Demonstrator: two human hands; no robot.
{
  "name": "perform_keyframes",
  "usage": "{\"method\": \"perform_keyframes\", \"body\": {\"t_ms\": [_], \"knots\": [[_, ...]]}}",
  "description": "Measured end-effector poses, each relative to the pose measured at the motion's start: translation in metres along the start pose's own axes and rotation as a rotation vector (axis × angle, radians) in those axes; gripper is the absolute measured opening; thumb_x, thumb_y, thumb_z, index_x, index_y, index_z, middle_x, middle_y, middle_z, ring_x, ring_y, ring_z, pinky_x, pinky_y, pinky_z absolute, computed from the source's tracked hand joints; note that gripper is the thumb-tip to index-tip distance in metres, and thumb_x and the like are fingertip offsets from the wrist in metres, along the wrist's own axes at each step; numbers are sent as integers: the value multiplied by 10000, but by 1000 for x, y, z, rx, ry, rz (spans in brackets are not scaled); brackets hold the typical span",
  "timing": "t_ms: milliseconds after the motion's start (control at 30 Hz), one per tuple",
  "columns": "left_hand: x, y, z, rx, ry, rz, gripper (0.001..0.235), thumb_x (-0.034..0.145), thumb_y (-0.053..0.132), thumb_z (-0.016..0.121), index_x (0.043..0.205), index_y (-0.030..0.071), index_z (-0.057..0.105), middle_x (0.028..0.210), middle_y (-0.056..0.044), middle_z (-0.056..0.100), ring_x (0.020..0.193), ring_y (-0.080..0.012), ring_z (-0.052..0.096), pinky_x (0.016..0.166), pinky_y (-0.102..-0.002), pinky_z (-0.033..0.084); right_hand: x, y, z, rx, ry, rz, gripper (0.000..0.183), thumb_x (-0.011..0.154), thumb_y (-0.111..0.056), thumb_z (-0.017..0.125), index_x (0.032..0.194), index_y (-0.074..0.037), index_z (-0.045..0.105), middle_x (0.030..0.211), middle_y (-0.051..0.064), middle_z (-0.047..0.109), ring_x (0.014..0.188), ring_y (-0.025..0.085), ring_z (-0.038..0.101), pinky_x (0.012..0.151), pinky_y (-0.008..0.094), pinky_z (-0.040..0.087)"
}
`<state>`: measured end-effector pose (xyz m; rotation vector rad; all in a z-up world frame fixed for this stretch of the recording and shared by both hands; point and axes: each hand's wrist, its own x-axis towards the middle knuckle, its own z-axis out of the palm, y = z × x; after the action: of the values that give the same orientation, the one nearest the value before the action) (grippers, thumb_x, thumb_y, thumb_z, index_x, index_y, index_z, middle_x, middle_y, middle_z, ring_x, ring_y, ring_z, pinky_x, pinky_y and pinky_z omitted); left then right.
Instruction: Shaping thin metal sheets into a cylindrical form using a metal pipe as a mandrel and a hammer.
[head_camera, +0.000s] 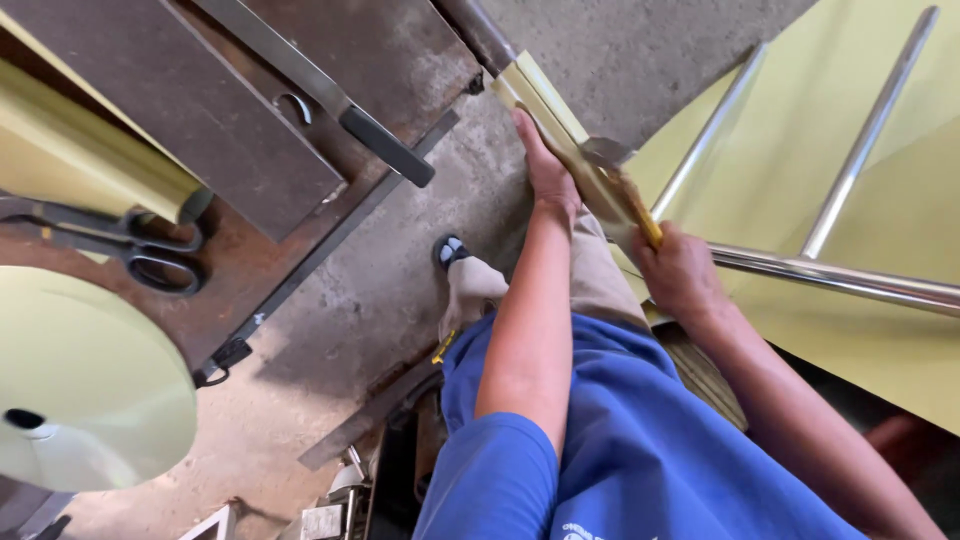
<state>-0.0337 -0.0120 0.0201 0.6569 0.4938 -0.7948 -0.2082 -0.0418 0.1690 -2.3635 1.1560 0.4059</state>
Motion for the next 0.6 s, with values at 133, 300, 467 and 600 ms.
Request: {"method": "perform_keyframes", "body": {"t_ms": [133, 300, 467, 600], "knots": [[8, -10, -23, 11, 92, 53, 1060, 904, 864, 413, 1548, 22, 447, 1377, -90, 601, 1186, -205, 598, 1041, -334, 474, -17, -13, -2, -37, 19, -76, 425, 1032, -394, 646, 893, 7, 622, 753, 308, 640, 753, 529, 631, 652, 579, 483], [0, 2, -16, 2, 74, -48, 1043, 910, 849, 338, 1542, 23, 418, 1344, -244, 543, 1166, -357, 535, 1015, -456, 437, -7, -13, 3, 120, 243, -226, 437, 1083, -379, 617, 901, 17, 592, 781, 308, 617, 792, 536, 601, 654, 581, 458], [-10, 16, 0, 6, 86, -5, 1061, 923, 834, 353, 1564, -10, 378, 1415, -229, 507, 1239, -332, 505, 1079, -420, 402, -4, -36, -10, 74, 152, -165, 432, 1062, -367, 633, 850, 10, 615, 730, 308, 602, 749, 527, 608, 637, 573, 461], [-14, 20, 6, -30, 83, -83, 1052, 945, 813, 336, 1555, -45, 357, 1378, -301, 478, 1209, -398, 476, 1074, -478, 389, 9, -42, -8, 130, 114, -42, 403, 1029, -366, 627, 871, 5, 619, 727, 314, 604, 715, 527, 612, 619, 554, 475]]}}
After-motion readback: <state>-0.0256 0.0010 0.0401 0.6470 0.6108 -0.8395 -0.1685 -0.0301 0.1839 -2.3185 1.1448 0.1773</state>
